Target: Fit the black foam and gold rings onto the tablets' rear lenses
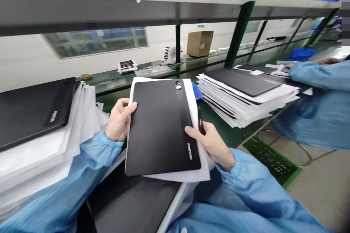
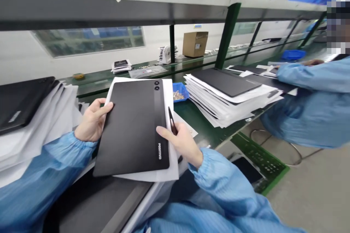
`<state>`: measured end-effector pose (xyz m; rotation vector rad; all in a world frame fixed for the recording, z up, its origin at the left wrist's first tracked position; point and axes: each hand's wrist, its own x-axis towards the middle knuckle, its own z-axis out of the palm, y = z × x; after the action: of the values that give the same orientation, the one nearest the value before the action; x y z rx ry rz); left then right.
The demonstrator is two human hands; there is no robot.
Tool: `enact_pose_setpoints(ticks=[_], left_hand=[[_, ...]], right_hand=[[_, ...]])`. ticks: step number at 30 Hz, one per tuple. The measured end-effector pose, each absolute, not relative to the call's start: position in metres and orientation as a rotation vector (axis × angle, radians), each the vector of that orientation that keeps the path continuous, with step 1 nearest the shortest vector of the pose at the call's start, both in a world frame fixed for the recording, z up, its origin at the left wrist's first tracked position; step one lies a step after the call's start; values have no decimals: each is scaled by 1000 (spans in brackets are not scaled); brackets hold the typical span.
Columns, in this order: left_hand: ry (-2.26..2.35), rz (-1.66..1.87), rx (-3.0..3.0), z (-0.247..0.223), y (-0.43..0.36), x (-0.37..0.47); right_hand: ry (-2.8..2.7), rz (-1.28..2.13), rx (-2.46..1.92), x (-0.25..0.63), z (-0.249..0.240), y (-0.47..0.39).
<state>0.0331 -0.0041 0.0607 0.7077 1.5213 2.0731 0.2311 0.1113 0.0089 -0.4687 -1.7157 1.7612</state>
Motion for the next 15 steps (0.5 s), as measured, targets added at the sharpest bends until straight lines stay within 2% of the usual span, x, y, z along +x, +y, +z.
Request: enact_pose_setpoints(ticks=[4,8,11,15], left_hand=[[1544,1938,781,56,-4,40],[1578,1551,911,38,-2,42],[1618,1396,921,17,5,38],[1632,1342,929,-6,17,29]], right_hand=[[-1697,1717,-603,239,45,144],[-1678,1441,-963,269,104,204],[-1696,1233,-1177,295,142,256],[-1871,1037,-1463,316,159,319]])
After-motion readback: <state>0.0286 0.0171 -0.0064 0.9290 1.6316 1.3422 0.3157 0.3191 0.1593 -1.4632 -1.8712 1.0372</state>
